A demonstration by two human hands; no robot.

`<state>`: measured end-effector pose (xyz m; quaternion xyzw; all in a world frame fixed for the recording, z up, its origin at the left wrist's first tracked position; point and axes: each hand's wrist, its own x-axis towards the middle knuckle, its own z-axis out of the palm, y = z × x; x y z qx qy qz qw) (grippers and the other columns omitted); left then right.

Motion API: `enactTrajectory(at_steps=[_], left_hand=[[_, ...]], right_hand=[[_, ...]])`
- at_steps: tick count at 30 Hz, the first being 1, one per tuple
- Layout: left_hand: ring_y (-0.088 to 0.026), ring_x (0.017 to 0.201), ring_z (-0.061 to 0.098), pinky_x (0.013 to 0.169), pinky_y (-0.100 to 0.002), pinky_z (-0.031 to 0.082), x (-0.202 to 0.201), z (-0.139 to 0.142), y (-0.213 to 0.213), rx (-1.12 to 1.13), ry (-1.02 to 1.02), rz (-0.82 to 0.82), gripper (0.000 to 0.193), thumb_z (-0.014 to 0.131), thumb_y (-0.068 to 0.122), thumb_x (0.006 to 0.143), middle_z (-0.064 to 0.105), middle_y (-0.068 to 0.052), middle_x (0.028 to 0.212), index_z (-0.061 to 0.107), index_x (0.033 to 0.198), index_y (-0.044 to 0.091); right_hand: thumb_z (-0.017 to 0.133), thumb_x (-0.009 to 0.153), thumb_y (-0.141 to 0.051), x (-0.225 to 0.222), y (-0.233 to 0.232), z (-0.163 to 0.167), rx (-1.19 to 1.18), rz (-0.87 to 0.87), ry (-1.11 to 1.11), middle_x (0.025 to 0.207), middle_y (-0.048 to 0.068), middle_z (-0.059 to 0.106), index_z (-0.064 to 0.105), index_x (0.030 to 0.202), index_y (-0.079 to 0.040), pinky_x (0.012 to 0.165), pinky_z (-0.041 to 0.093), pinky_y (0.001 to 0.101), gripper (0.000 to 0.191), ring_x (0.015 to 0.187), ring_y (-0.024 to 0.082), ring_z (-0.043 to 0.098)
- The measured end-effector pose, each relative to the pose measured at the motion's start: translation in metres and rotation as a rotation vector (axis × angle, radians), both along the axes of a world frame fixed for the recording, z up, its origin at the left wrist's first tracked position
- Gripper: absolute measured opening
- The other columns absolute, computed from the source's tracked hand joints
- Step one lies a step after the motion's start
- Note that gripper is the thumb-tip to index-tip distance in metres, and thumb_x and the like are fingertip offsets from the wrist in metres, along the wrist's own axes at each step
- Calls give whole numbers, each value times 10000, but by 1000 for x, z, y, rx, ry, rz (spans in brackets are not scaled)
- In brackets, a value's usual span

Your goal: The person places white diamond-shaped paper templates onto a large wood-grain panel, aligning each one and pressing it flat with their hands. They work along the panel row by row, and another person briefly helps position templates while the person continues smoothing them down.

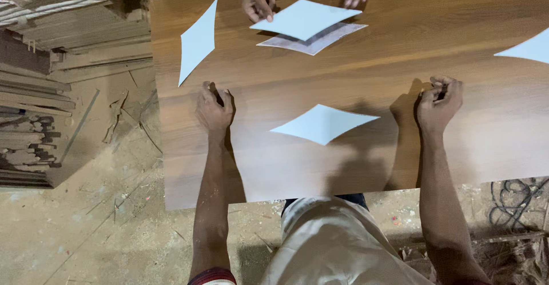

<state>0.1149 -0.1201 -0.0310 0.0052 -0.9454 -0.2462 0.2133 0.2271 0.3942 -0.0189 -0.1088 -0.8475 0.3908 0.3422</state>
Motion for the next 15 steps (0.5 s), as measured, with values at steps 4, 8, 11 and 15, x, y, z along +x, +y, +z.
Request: enactTrajectory(at_steps=[4, 8, 11, 15], left_hand=[[-419, 1002, 662, 835, -504, 524, 1, 2, 1, 20, -56, 35, 490, 663, 344, 976, 684, -245, 1117, 556, 1338, 33], [-442, 982, 656, 828, -519, 512, 1, 3, 1, -20, -42, 31, 512, 667, 352, 972, 673, -261, 1092, 548, 1346, 23], [-449, 955, 655, 820, -525, 511, 1, 3, 1, -27, -86, 59, 527, 668, 363, 961, 667, -266, 1057, 552, 1354, 30], [-436, 961, 664, 815, -512, 518, 2, 3, 1, 36, -62, 45, 502, 648, 348, 970, 674, -260, 1104, 543, 1334, 18]], right_hand=[[481, 894, 157, -2, 1, -1, 36, -2, -5, 1126, 126, 537, 629, 1151, 49, 741, 475, 267, 315, 936, 141, 549], [471, 892, 150, 0, -2, 2, -2, -19, -28, 1111, 114, 547, 620, 1124, 55, 715, 469, 255, 292, 888, 123, 562], [484, 904, 166, 2, -4, 4, 46, 16, 25, 1117, 118, 554, 609, 1128, 62, 785, 489, 257, 277, 938, 130, 567], [480, 909, 161, 2, -3, 1, -59, 17, -2, 1160, 122, 545, 607, 1170, 57, 739, 464, 255, 308, 917, 129, 534]])
